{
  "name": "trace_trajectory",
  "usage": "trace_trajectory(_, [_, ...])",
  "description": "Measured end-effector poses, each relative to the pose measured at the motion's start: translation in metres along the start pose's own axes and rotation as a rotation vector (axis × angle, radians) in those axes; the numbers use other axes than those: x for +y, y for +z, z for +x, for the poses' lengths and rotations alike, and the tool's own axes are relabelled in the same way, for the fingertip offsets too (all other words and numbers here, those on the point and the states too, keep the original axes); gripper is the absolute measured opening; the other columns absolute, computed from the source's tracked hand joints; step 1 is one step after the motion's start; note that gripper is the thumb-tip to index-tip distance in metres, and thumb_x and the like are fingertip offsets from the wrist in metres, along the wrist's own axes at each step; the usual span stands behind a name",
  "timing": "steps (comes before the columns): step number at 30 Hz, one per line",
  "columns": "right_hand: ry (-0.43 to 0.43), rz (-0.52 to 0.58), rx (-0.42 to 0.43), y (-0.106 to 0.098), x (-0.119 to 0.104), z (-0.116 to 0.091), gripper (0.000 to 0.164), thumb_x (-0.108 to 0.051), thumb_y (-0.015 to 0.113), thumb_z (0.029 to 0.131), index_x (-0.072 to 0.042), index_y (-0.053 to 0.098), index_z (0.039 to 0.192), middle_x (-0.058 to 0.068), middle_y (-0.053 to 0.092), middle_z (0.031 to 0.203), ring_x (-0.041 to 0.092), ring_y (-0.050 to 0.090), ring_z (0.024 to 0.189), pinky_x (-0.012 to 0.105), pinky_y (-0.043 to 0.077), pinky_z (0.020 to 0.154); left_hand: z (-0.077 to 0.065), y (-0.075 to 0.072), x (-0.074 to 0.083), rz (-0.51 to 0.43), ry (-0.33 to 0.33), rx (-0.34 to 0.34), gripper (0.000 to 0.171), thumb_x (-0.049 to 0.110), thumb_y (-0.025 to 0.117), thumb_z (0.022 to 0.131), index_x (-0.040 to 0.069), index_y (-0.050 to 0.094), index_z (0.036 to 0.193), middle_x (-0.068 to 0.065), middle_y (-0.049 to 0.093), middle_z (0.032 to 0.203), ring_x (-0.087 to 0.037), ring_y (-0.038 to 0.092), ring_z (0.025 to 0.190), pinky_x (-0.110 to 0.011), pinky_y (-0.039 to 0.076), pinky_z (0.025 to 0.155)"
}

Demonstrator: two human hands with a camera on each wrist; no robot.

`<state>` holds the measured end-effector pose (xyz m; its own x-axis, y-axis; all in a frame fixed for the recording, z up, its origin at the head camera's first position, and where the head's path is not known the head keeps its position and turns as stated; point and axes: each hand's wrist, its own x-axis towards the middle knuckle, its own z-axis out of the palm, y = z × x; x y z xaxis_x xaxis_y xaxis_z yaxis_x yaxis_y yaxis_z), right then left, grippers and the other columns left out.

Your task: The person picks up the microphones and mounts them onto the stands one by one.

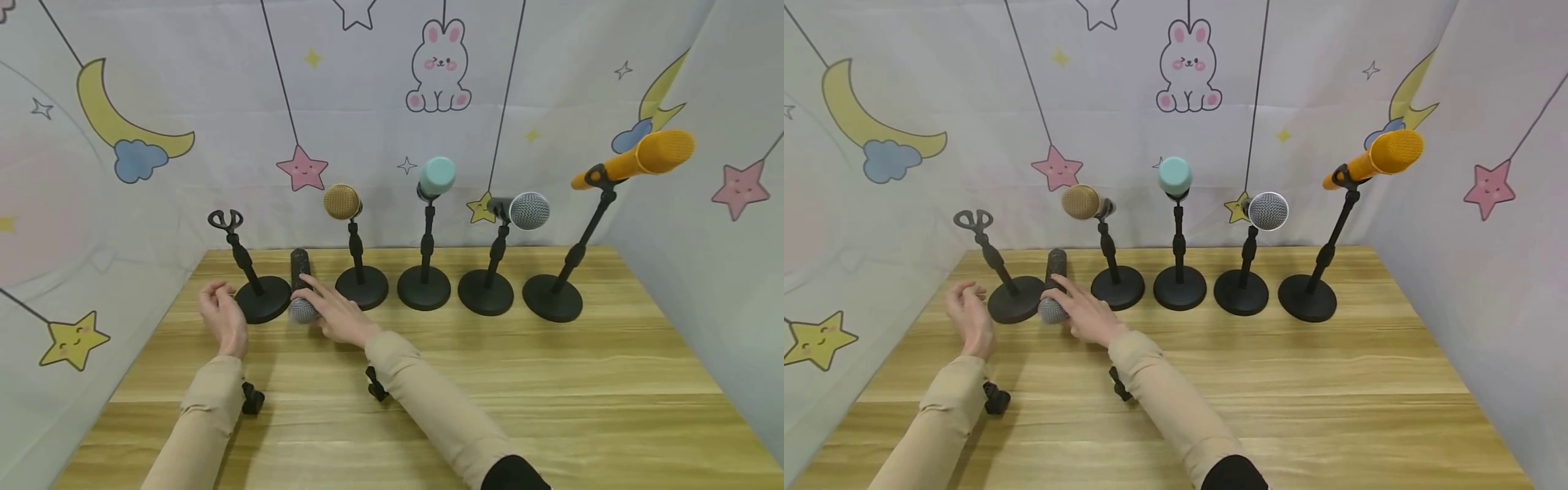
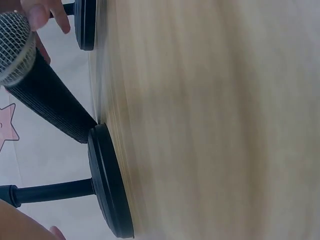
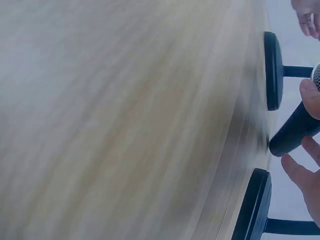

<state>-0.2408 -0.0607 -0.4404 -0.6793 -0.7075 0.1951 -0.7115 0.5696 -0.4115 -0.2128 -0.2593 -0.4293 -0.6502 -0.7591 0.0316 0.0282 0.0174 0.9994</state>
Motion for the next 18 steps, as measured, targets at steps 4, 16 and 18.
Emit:
trace_trajectory(4, [0.024, 0.120, 0.067, -0.005, 0.002, -0.005, 0.054, -0.013, 0.069, 0.096, -0.028, 0.044, 0.142, 0.001, 0.020, 0.169, 0.030, 0.045, 0.144, 0.050, 0.054, 0.097, 0.000, 0.001, 0.001, 0.033, -0.015, -0.023, 0.013, 0.021, 0.041, 0.104, 0.024, 0.053, 0.108, 0.011, 0.052, 0.098, -0.003, 0.046, 0.093, -0.022, 0.035, 0.087])
trace_trajectory(16, [0.013, 0.444, 0.252, -0.018, 0.010, -0.030, 0.055, -0.006, 0.073, 0.092, -0.014, 0.047, 0.139, 0.012, 0.032, 0.163, 0.030, 0.047, 0.143, 0.047, 0.046, 0.111, 0.004, 0.004, 0.000, 0.163, -0.070, -0.167, 0.041, 0.020, 0.040, 0.104, 0.007, 0.039, 0.143, -0.002, 0.047, 0.139, -0.016, 0.044, 0.129, -0.034, 0.035, 0.112])
trace_trajectory(18, [0.013, 0.496, 0.284, -0.020, 0.011, -0.035, 0.055, -0.004, 0.074, 0.090, -0.012, 0.048, 0.138, 0.012, 0.033, 0.162, 0.031, 0.047, 0.143, 0.047, 0.048, 0.110, 0.005, 0.004, -0.001, 0.163, -0.068, -0.186, 0.043, 0.019, 0.040, 0.104, 0.006, 0.038, 0.144, -0.008, 0.044, 0.148, -0.019, 0.043, 0.134, -0.036, 0.034, 0.115])
